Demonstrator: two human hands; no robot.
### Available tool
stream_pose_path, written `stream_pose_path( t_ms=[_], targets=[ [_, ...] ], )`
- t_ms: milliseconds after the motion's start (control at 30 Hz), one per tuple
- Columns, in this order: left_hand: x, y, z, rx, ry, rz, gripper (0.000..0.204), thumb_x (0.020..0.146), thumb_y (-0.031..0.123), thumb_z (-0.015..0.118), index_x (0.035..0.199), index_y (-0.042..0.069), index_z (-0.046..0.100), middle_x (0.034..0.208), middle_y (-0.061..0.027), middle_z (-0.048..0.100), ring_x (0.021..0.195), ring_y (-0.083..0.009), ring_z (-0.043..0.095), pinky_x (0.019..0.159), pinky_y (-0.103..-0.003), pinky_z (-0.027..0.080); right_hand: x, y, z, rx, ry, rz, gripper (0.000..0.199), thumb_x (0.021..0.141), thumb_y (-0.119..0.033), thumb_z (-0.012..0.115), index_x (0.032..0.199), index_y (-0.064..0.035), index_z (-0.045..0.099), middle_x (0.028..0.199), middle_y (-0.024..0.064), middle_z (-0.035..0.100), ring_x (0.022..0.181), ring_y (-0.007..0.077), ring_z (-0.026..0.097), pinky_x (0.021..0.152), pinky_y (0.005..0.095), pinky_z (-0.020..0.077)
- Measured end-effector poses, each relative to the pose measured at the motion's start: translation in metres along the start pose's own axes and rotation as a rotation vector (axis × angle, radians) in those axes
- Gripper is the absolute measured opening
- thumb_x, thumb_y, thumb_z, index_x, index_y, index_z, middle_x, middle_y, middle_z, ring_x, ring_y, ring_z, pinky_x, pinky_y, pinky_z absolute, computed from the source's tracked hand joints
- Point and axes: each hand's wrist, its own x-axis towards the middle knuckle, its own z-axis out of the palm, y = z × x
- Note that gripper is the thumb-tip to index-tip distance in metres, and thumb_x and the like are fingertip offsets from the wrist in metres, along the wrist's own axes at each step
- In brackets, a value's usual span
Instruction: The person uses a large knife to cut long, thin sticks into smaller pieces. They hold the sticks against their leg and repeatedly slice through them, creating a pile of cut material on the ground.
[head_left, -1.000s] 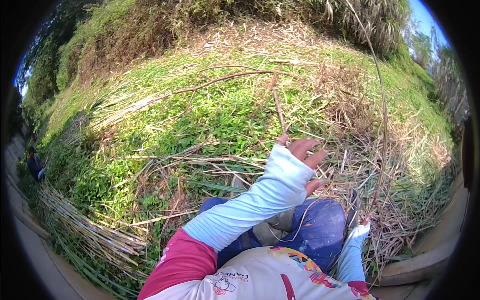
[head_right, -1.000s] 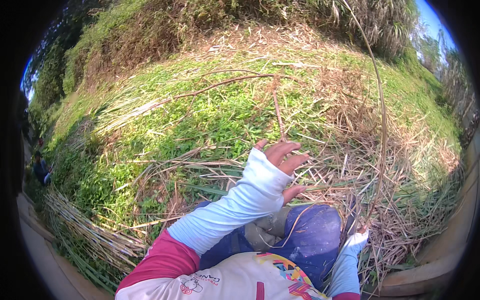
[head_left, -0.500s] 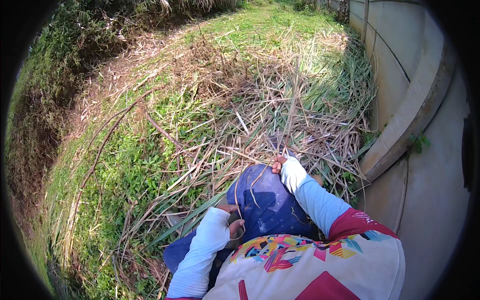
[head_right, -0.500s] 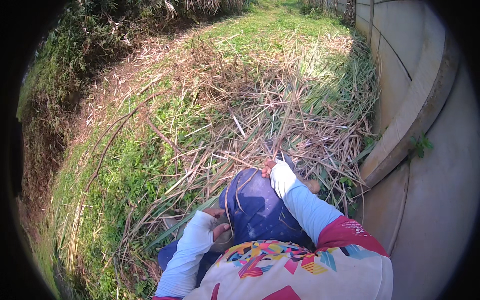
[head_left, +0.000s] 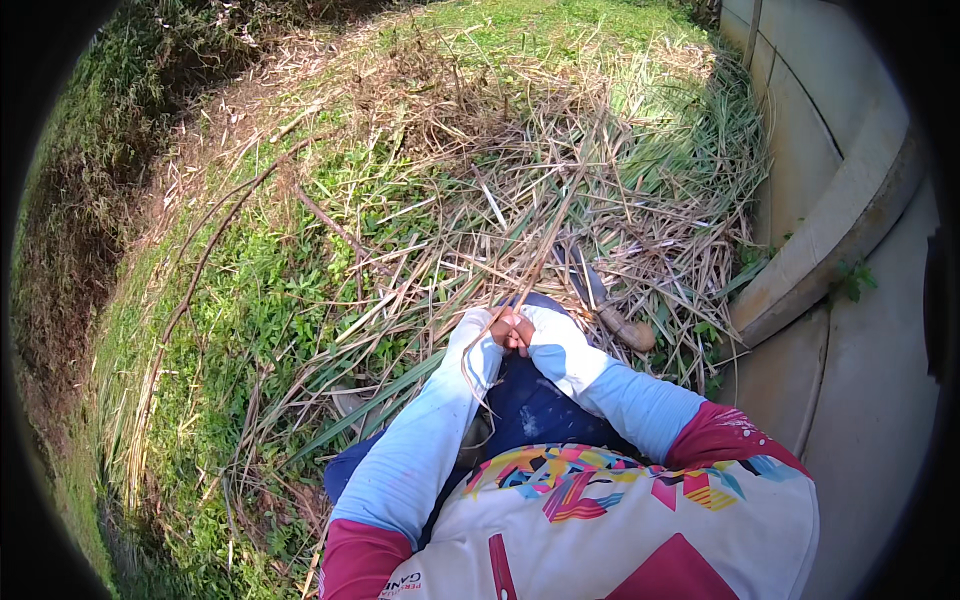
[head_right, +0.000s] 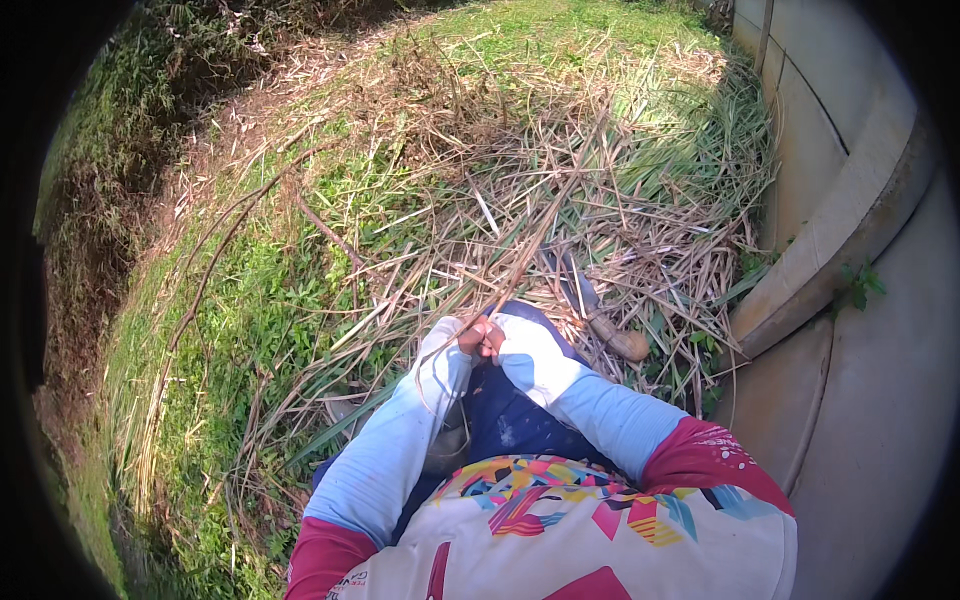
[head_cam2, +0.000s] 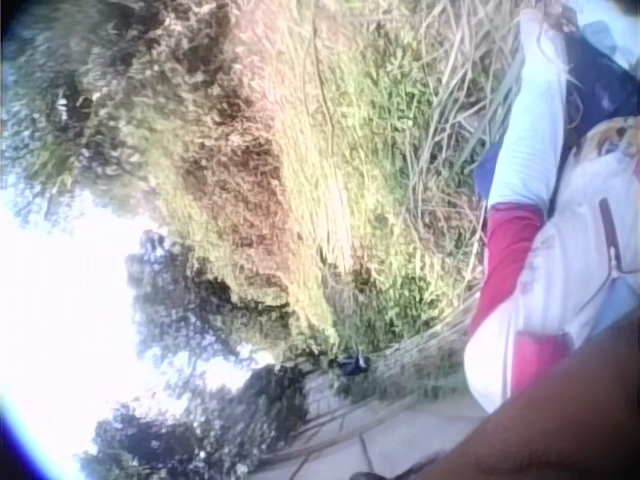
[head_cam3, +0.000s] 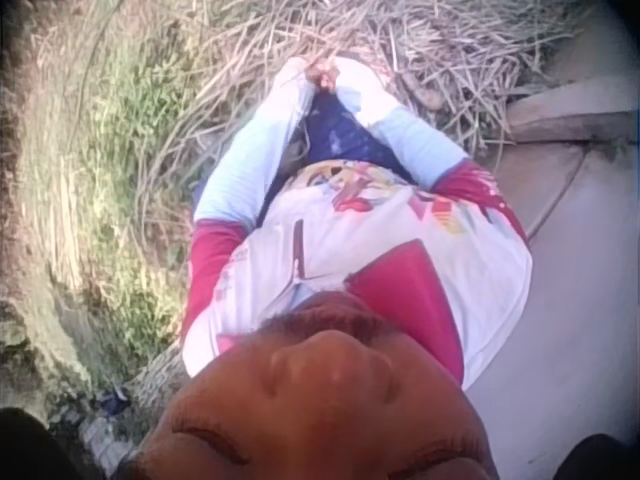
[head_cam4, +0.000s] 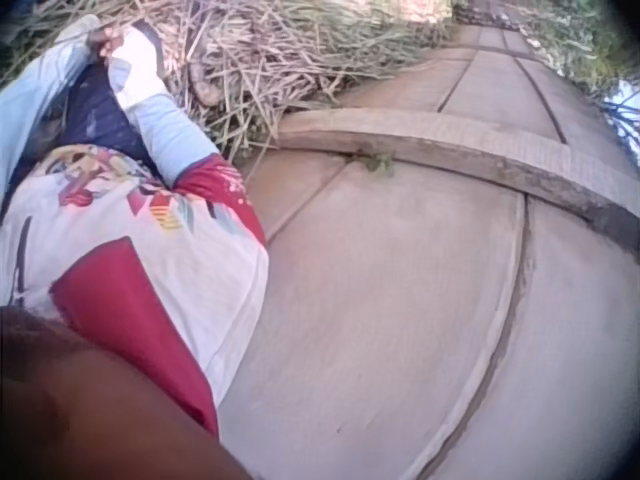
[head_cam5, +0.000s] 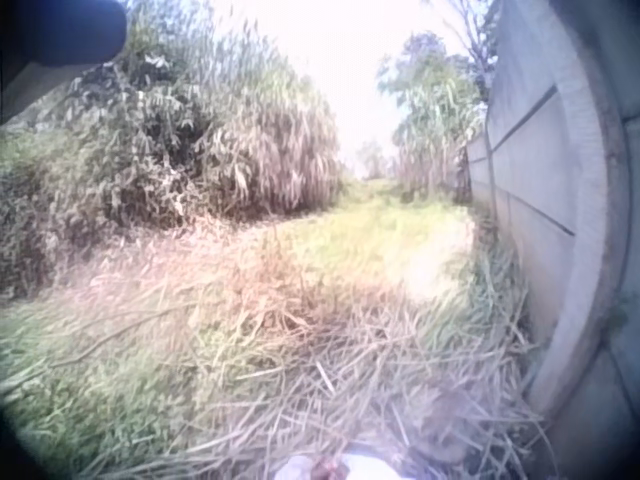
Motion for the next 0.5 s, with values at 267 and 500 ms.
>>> stream_pose_path(
  t_ms=[267,500],
  targets=[
    [-0.006,0.013,-0.001,-0.430,0.274,-0.224,0.037,0.088,0.007,0.069,0.123,-0.006,0.063,0.089,-0.0119,0.067,0.067,-0.0183,0.063,0.065,-0.032,0.056,0.008,0.036,-0.058,0.000,0.242,-0.123,0.013,0.097,-0.008,0.069,0.107,-0.0028,0.062,0.081,-0.0009,0.059,0.071,0.0083,0.051,0.064,0.0253,0.0440],
    [-0.016,0.010,-0.007,-0.336,0.370,-0.356,0.033,0.084,0.004,0.074,0.115,-0.002,0.066,0.093,-0.0149,0.067,0.067,-0.0218,0.064,0.065,-0.033,0.057,0.005,0.000,-0.059,-0.624,0.367,-0.342,0.029,0.084,-0.010,0.078,0.109,-0.0022,0.065,0.091,0.0091,0.069,0.084,0.0202,0.065,0.079,0.0325,0.0528]
  ],
)
